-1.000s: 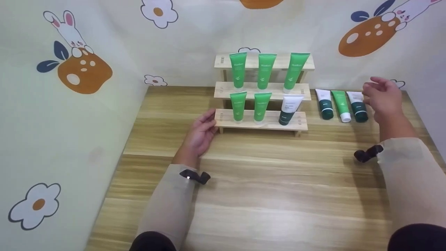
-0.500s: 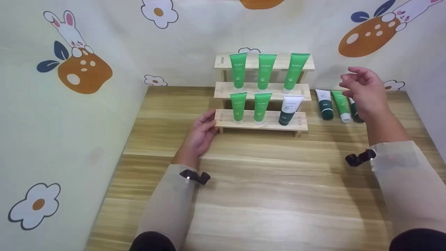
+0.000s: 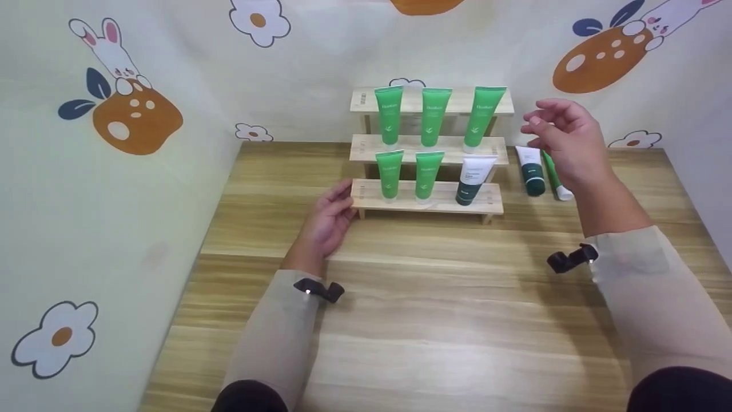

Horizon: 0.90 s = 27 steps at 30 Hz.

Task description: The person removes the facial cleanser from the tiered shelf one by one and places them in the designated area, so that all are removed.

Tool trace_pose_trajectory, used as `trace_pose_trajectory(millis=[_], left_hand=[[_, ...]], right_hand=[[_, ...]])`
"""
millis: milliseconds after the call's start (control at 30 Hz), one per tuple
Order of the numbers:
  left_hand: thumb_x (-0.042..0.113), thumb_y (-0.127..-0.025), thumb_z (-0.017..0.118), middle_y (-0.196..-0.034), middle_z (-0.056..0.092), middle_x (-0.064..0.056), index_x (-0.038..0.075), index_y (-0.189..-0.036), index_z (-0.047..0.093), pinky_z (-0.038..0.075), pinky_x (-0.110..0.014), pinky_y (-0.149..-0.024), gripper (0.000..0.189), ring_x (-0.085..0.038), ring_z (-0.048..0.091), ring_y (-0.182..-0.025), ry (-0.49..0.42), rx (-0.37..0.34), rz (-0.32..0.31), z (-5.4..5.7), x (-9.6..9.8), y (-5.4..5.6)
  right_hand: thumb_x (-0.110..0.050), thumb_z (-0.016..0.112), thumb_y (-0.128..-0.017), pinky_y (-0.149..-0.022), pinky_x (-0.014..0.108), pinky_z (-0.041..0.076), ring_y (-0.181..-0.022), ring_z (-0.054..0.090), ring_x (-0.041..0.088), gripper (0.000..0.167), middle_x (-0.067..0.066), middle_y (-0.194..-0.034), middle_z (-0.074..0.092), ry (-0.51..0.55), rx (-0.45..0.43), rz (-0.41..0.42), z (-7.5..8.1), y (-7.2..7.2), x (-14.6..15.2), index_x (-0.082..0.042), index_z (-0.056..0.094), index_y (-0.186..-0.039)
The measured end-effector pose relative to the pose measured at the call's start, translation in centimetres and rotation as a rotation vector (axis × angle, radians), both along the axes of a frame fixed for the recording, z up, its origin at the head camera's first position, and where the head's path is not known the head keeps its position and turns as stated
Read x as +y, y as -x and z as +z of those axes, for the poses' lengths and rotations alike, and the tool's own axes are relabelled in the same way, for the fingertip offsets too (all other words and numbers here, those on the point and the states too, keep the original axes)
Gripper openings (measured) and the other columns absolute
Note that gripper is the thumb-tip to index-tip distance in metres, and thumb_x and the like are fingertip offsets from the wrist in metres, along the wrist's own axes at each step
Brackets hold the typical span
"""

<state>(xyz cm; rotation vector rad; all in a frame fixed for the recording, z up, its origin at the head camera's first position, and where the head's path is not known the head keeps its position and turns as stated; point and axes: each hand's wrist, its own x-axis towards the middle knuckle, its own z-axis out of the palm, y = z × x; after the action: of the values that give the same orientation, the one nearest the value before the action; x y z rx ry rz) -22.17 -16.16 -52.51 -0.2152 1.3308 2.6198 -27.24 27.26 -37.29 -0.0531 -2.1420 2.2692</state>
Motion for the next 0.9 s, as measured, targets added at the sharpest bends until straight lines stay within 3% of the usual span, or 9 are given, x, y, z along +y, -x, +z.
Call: trace_pose_trajectory(millis=[300, 500, 900], left_hand=[[-0.011, -0.101, 0.052, -0.143, 0.06, -0.005, 0.001, -0.156, 0.048, 0.056, -0.022, -0.088, 0.057, -0.015, 0.065, -0.113, 0.001, 0.004, 0.022, -0.1, 0.1, -0.1], [-0.01, -0.103, 0.051, -0.142, 0.06, -0.003, 0.002, -0.158, 0.046, 0.056, -0.021, -0.09, 0.057, -0.013, 0.064, -0.113, 0.005, 0.002, 0.016, -0.1, 0.2, -0.1], [-0.009, -0.101, 0.054, -0.149, 0.057, -0.006, 0.004, -0.158, 0.048, 0.056, -0.022, -0.095, 0.059, -0.016, 0.063, -0.119, 0.01, -0.018, 0.004, -0.1, 0.0, 0.0]], right_hand=[[-0.02, 0.085, -0.092, -0.084, 0.022, 0.064, -0.111, 0.075, 0.022, 0.048, 0.008, -0.122, 0.074, 0.018, 0.091, 0.053, 1.0, 0.0, -2.6, -0.012, 0.067, -0.136], [-0.017, 0.086, -0.091, -0.089, 0.024, 0.064, -0.114, 0.074, 0.025, 0.054, 0.008, -0.127, 0.071, 0.048, 0.088, 0.072, 1.3, 0.3, -3.9, -0.013, 0.064, -0.14], [-0.007, 0.083, -0.092, -0.096, 0.024, 0.063, -0.123, 0.069, 0.026, 0.057, 0.007, -0.131, 0.065, 0.013, 0.114, 0.106, 1.3, 1.2, -5.5, -0.019, 0.06, -0.144]])
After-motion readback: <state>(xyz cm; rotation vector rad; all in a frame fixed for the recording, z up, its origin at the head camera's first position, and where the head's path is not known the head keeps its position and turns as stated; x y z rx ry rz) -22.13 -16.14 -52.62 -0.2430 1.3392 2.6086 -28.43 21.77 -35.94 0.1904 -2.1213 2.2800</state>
